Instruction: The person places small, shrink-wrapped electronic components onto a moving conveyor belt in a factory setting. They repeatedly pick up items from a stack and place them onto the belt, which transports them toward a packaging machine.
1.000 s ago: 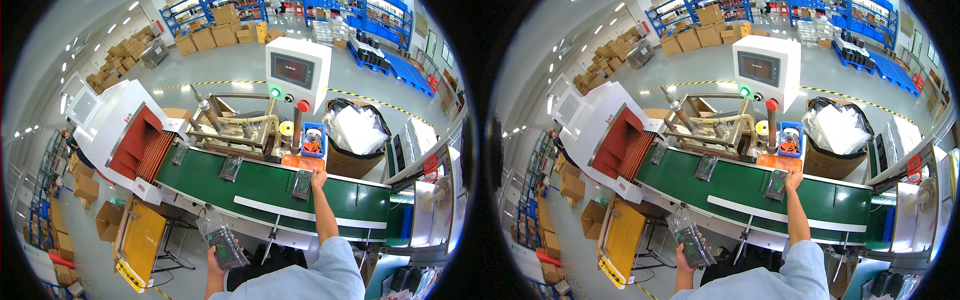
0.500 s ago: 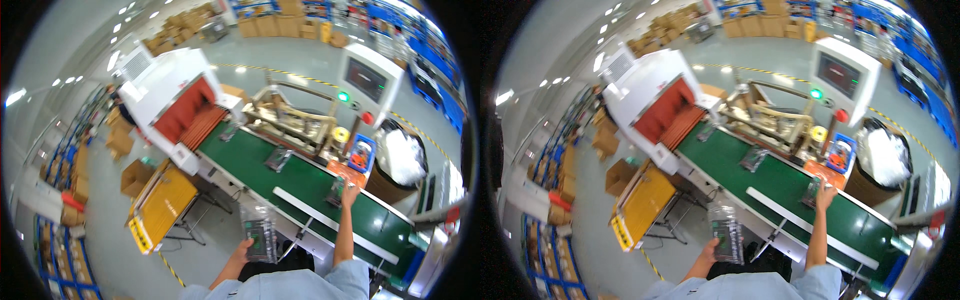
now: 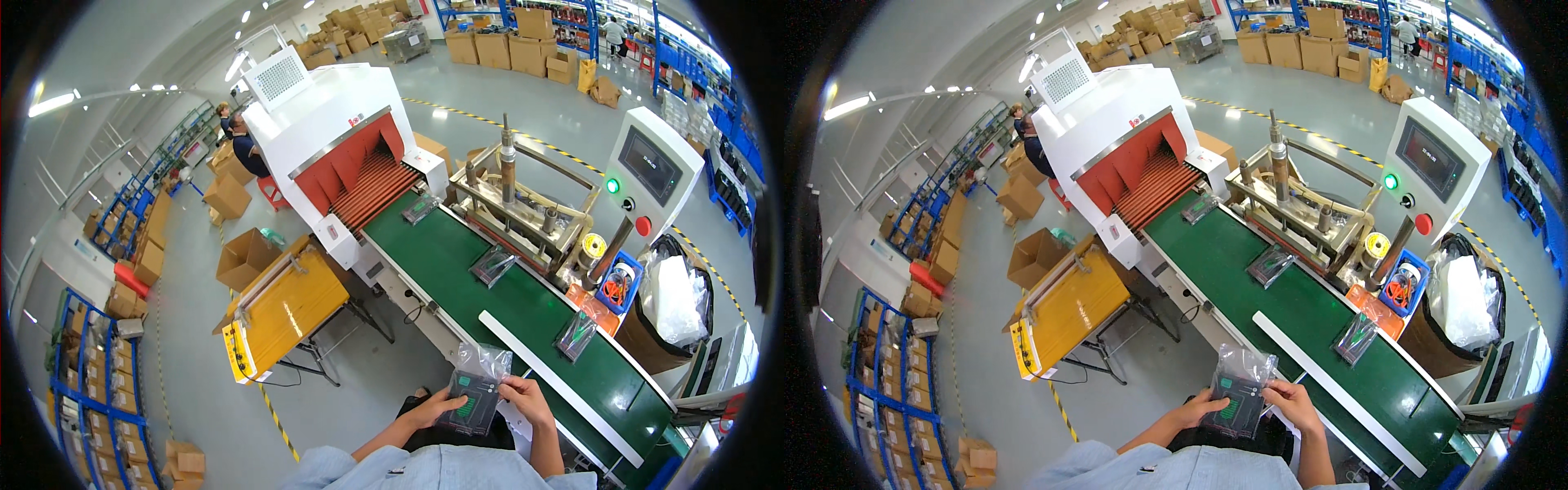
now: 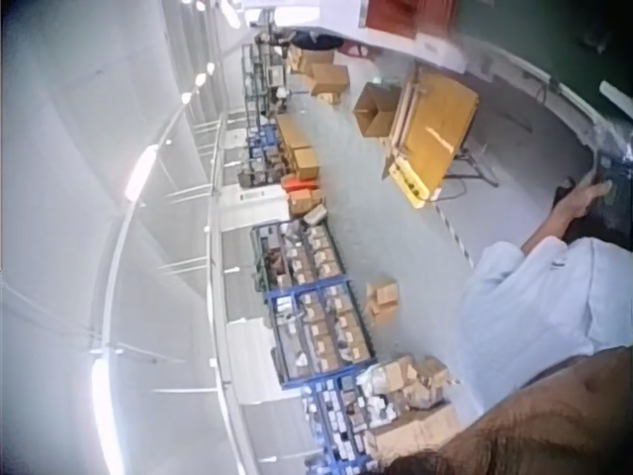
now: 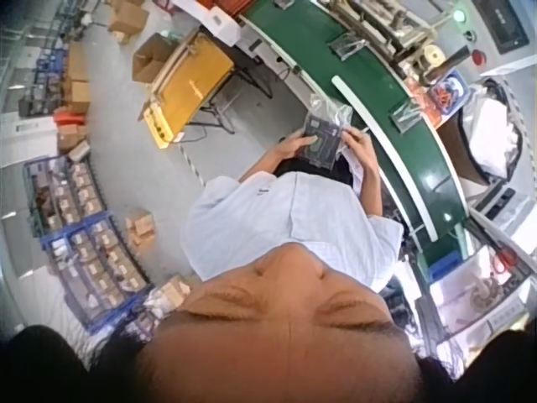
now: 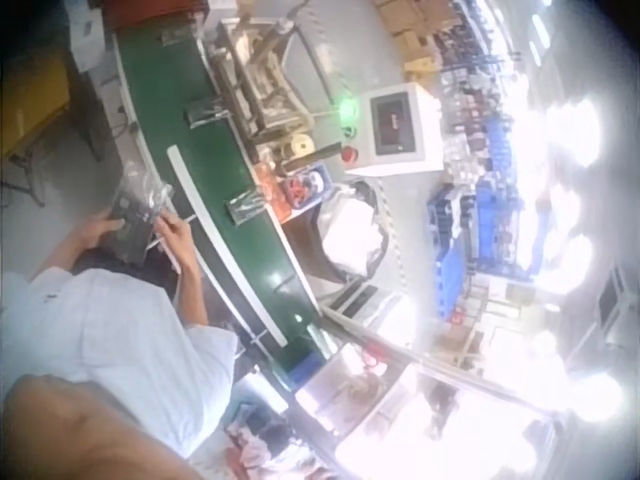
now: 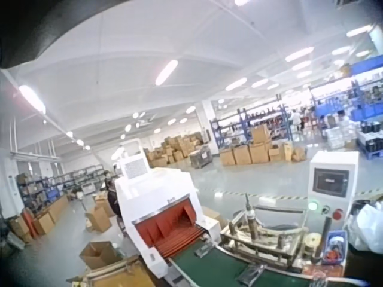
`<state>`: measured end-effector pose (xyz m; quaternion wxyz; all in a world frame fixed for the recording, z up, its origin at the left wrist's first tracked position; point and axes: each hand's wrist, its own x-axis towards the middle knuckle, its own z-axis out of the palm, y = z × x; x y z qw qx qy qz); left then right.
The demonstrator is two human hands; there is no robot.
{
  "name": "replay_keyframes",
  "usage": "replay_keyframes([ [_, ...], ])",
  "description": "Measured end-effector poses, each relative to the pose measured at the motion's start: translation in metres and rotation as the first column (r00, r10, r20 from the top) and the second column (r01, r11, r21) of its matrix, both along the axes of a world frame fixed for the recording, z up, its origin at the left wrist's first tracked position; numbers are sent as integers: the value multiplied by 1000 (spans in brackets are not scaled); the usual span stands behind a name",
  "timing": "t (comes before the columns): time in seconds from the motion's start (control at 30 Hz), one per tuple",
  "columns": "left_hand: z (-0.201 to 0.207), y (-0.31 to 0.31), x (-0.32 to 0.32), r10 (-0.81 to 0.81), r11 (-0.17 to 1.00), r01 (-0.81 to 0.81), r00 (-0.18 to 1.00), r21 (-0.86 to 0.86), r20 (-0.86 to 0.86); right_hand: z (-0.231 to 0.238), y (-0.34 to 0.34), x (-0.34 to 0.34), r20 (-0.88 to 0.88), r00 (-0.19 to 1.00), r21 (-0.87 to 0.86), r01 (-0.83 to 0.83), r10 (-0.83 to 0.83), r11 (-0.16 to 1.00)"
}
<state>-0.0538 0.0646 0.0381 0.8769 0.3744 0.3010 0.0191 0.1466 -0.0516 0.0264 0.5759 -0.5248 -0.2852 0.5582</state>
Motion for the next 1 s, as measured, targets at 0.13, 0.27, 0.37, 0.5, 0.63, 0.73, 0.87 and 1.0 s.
replay_keyframes([
  [0.13,-10,-2,-4,11,996,-10,1000,94,-8,5,-2,-3,67,998,21,-11,10,1000],
  [0.27,-8,0,-5,-26,992,25,1000,124,9,3,0,-10,85,995,44,45,-49,998],
  [0.37,-2,0,-2,-7,994,4,1000,111,30,-1,-2,-10,170,985,82,27,-41,996],
  [0.5,-1,7,-1,100,995,-102,991,16,94,23,-6,-9,161,987,47,-28,20,999],
  [0.63,15,13,12,163,984,-153,981,-91,110,13,-17,-3,181,983,53,13,-22,999],
  [0.73,16,13,24,157,985,-143,976,-98,151,12,-25,0,172,983,58,46,-56,997],
  [0.87,40,23,51,280,954,-199,862,-225,422,-9,-52,17,233,940,39,248,-250,968],
  [1.0,33,43,29,383,924,-351,855,-155,349,-27,-107,96,487,576,73,722,-656,688],
])
